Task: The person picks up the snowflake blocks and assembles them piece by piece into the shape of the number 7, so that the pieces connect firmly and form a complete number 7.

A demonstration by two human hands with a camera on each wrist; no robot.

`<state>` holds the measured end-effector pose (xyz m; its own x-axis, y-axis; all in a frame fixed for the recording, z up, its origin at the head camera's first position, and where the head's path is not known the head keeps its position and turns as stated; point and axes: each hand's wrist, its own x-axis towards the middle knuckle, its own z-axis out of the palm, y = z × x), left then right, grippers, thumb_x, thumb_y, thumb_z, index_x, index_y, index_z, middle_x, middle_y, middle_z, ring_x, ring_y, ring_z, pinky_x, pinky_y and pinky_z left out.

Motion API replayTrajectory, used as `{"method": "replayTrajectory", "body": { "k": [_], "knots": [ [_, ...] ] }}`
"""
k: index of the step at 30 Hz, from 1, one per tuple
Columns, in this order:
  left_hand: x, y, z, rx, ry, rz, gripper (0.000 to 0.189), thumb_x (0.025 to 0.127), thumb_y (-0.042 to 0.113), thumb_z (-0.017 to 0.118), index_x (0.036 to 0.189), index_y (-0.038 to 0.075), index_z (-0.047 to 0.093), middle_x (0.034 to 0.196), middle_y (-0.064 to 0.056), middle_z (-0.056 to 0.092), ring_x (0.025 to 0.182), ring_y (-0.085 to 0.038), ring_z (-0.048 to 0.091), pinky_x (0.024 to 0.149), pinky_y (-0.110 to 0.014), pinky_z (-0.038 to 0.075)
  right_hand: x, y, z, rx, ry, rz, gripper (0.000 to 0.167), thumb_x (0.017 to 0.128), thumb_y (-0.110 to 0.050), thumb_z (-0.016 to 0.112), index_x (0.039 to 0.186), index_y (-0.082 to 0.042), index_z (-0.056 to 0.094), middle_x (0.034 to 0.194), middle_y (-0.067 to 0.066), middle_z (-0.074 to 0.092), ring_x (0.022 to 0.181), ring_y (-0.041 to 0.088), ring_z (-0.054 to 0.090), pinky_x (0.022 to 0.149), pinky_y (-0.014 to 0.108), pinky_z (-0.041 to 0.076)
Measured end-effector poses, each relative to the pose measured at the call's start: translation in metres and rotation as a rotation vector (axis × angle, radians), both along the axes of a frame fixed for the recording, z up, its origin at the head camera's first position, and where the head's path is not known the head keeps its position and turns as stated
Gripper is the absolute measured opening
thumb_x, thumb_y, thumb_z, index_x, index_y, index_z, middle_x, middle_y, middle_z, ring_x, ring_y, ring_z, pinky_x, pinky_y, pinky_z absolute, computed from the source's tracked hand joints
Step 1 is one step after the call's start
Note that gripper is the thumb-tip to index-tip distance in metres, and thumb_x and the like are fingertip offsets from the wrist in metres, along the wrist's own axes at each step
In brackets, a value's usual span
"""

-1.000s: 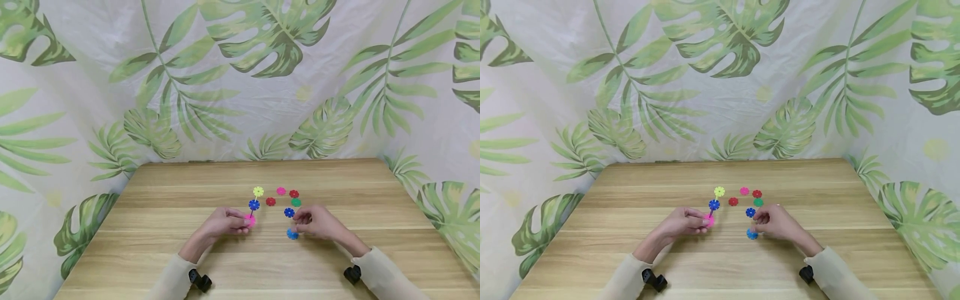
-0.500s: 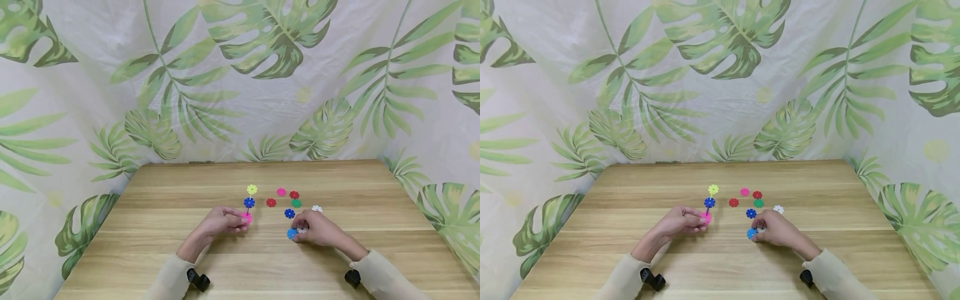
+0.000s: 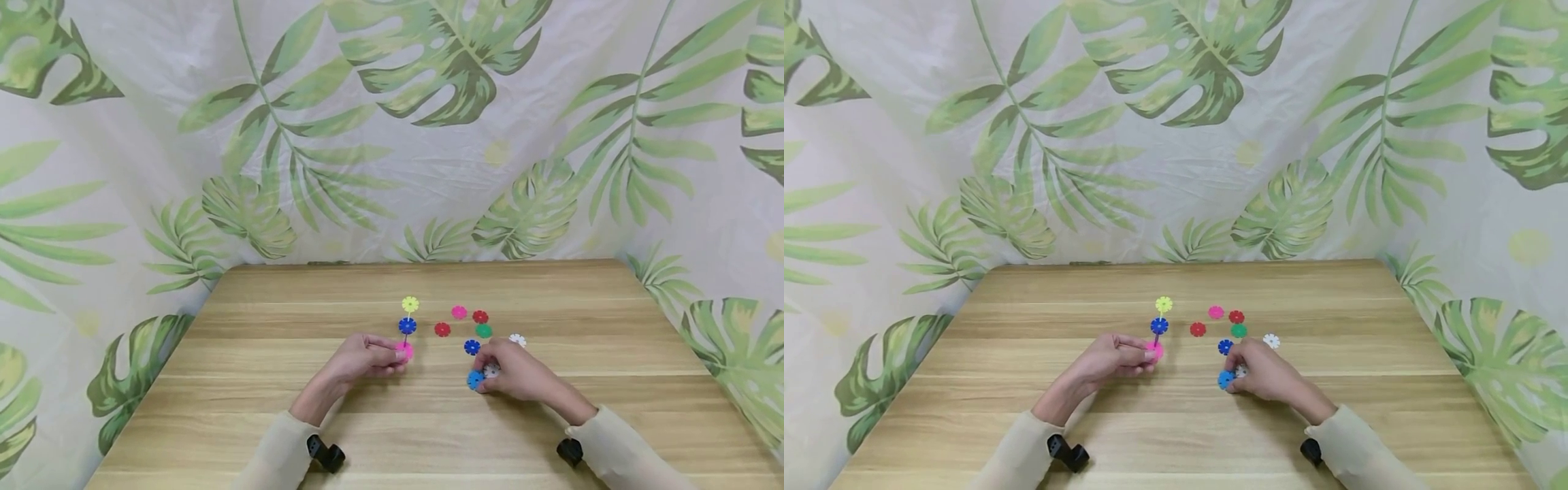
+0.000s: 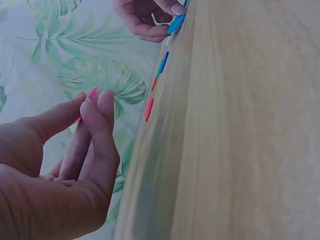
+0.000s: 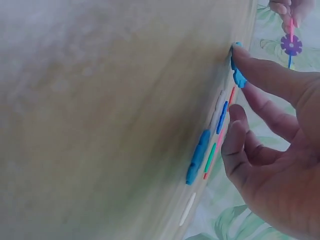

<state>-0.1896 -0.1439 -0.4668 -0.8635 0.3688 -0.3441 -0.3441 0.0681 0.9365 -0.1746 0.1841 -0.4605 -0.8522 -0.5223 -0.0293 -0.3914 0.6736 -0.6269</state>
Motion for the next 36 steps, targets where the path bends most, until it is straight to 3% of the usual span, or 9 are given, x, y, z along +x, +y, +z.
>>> {"method": "replayTrajectory", "body": {
  "k": [7, 13, 18, 22, 26, 30, 36],
  "knots": [
    [-0.001, 0.002, -0.003, 0.064, -0.023, 0.034, 0.033, 0.096, 0.006, 0.074, 0.126, -0.007, 0.070, 0.099, -0.010, 0.083, 0.085, -0.015, 0.080, 0.076, -0.020, 0.067, -0.001, -0.003, 0.000, -0.084, -0.037, 0.041, 0.019, 0.087, -0.006, 0.084, 0.087, -0.014, 0.068, 0.083, -0.004, 0.070, 0.076, 0.007, 0.062, 0.066, 0.019, 0.055],
    [-0.001, 0.006, -0.005, 0.080, -0.039, 0.044, 0.033, 0.098, 0.008, 0.073, 0.128, -0.005, 0.071, 0.099, -0.008, 0.083, 0.083, -0.012, 0.080, 0.075, -0.018, 0.066, 0.000, -0.011, 0.003, -0.177, -0.038, -0.066, 0.009, 0.091, -0.010, 0.081, 0.098, -0.015, 0.079, 0.093, -0.003, 0.076, 0.082, 0.007, 0.069, 0.074, 0.018, 0.060],
    [-0.002, 0.009, -0.003, 0.068, -0.051, 0.051, 0.032, 0.099, 0.010, 0.072, 0.128, -0.003, 0.071, 0.101, -0.009, 0.083, 0.083, -0.012, 0.080, 0.073, -0.016, 0.064, 0.001, -0.022, 0.008, -0.290, -0.033, -0.153, 0.007, 0.092, -0.015, 0.082, 0.098, -0.014, 0.084, 0.094, 0.002, 0.081, 0.082, 0.013, 0.071, 0.069, 0.019, 0.062],
    [-0.003, 0.013, 0.000, 0.066, -0.054, 0.048, 0.030, 0.099, 0.009, 0.071, 0.127, -0.004, 0.071, 0.103, -0.011, 0.082, 0.084, -0.013, 0.080, 0.073, -0.016, 0.065, 0.000, -0.030, 0.009, -0.391, -0.088, -0.193, 0.011, 0.091, -0.016, 0.082, 0.102, -0.011, 0.084, 0.095, 0.007, 0.083, 0.083, 0.022, 0.077, 0.068, 0.030, 0.066],
    [-0.003, 0.015, 0.003, 0.078, -0.045, 0.041, 0.030, 0.099, 0.007, 0.071, 0.126, -0.006, 0.071, 0.107, -0.016, 0.081, 0.084, -0.013, 0.079, 0.074, -0.017, 0.065, -0.003, -0.037, 0.008, -0.492, -0.154, -0.201, 0.017, 0.093, -0.013, 0.080, 0.108, -0.005, 0.082, 0.100, 0.014, 0.083, 0.089, 0.028, 0.081, 0.078, 0.043, 0.070],
    [-0.004, 0.017, 0.006, 0.088, -0.026, 0.036, 0.030, 0.098, 0.008, 0.072, 0.124, -0.007, 0.071, 0.105, -0.015, 0.082, 0.083, -0.013, 0.079, 0.075, -0.017, 0.065, -0.006, -0.043, 0.005, -0.597, -0.185, -0.200, 0.018, 0.093, -0.008, 0.079, 0.109, 0.002, 0.080, 0.103, 0.021, 0.081, 0.092, 0.035, 0.081, 0.084, 0.047, 0.069],
    [-0.004, 0.020, 0.009, 0.074, 0.000, 0.041, 0.027, 0.098, 0.010, 0.073, 0.120, -0.006, 0.074, 0.100, -0.009, 0.083, 0.083, -0.012, 0.079, 0.078, -0.019, 0.065, -0.006, -0.052, 0.005, -0.581, -0.147, -0.223, 0.015, 0.090, -0.008, 0.083, 0.103, -0.001, 0.082, 0.098, 0.017, 0.082, 0.084, 0.023, 0.081, 0.080, 0.047, 0.069]
  ]
}}
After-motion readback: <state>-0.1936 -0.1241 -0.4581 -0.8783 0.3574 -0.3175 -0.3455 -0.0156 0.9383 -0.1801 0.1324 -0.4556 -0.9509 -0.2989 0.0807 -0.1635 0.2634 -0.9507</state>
